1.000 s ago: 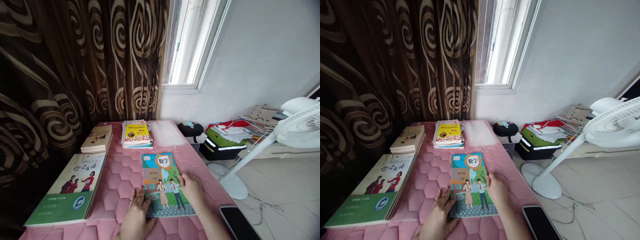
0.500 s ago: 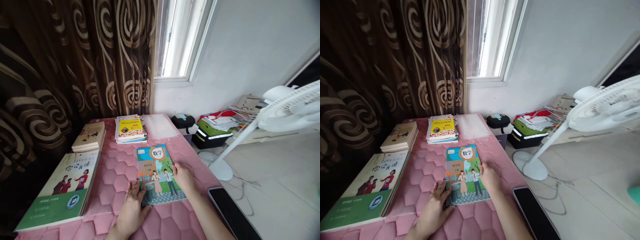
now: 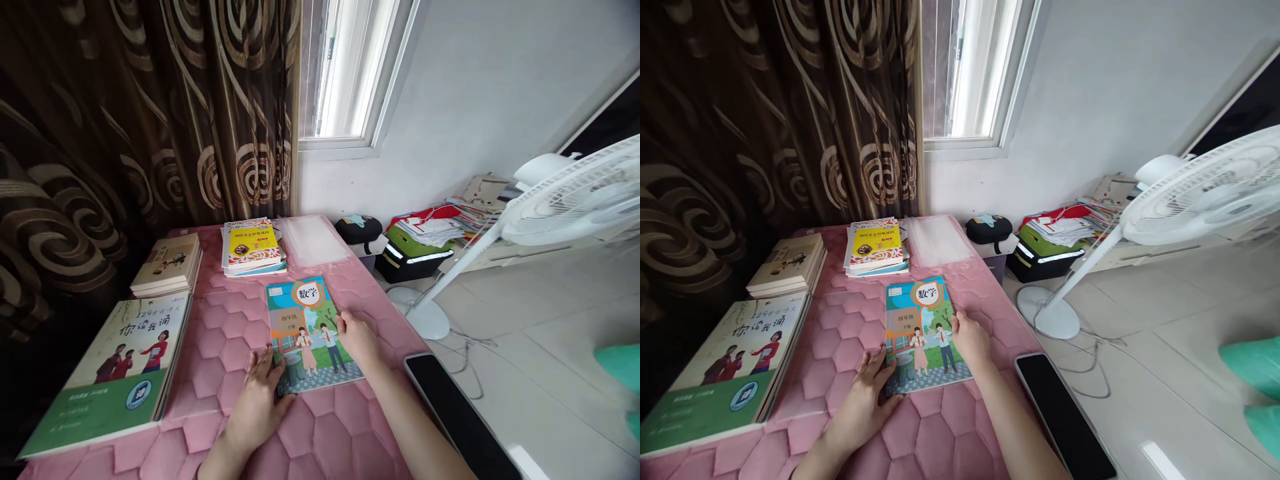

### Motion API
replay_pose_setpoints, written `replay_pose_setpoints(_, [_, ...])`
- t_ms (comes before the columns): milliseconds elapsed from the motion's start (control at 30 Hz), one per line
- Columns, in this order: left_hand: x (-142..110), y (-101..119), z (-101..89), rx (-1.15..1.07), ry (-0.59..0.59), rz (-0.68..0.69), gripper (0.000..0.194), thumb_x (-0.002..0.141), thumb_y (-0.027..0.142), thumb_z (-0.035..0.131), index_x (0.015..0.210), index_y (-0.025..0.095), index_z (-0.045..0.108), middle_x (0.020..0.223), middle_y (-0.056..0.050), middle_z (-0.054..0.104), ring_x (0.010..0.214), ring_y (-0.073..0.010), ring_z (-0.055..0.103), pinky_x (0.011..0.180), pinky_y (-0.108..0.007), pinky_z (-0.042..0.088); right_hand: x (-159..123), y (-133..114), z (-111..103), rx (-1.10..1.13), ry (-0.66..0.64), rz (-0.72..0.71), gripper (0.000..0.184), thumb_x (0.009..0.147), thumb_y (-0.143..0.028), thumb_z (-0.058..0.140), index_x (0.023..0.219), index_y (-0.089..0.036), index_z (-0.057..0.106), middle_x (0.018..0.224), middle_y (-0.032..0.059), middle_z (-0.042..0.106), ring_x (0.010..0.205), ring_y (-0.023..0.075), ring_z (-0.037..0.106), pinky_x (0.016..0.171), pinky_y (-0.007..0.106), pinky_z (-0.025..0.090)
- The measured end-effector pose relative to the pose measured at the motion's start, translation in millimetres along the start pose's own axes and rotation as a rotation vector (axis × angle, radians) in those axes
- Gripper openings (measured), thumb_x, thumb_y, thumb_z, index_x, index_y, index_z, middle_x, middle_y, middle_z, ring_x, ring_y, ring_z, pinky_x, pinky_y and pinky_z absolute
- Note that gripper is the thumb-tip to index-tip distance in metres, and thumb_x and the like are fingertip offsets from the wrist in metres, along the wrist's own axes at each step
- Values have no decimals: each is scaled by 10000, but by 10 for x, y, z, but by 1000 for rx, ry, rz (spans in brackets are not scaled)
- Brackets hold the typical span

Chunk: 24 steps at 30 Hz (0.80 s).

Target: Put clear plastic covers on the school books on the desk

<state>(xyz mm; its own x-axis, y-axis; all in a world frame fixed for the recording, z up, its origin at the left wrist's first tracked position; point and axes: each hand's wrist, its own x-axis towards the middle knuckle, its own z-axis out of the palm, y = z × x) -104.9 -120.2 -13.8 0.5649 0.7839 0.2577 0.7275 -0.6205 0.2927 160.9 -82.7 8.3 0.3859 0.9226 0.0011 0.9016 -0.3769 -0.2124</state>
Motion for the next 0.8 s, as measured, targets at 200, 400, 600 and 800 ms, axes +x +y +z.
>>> replay_pose_setpoints(200, [5, 22, -82, 1, -34, 5, 523, 792, 247, 639, 1307, 190, 571, 1438, -195, 486, 1359, -348, 408, 1097, -590, 362, -7, 1, -1, -13, 9, -10, 252, 1003, -299, 384, 1004, -203, 617, 819, 71, 725, 711, 184, 663, 518, 271, 220])
replay_pose_setpoints(400, [-3, 19, -55, -1, -20, 13, 529, 774, 252, 656, 1292, 177, 582, 1423, -201, 502, 1349, -354, 423, 1100, -591, 358, -9, 8, 23, -26, 20, -7, 260, 1005, -306, 381, 991, -208, 622, 788, 61, 720, 674, 174, 647, 513, 282, 168])
replay_pose_setpoints(600, [-21, 0, 87, 66, 65, 9, 410, 852, 374, 616, 1223, 200, 629, 1436, -195, 491, 1340, -340, 443, 1068, -568, 413, 7, 34, 34, 43, 105, -102, 207, 966, -225, 447, 882, -192, 633, 934, 57, 695, 765, 152, 640, 559, 240, 285])
replay_pose_setpoints(800, [-32, -68, 291, 119, 139, -3, 368, 832, 329, 648, 1188, 238, 648, 1413, -165, 528, 1288, -323, 511, 1047, -534, 456, 239, 119, 19, 137, 47, -73, 135, 903, -272, 538, 896, -176, 633, 961, 72, 689, 870, 185, 665, 681, 234, 413])
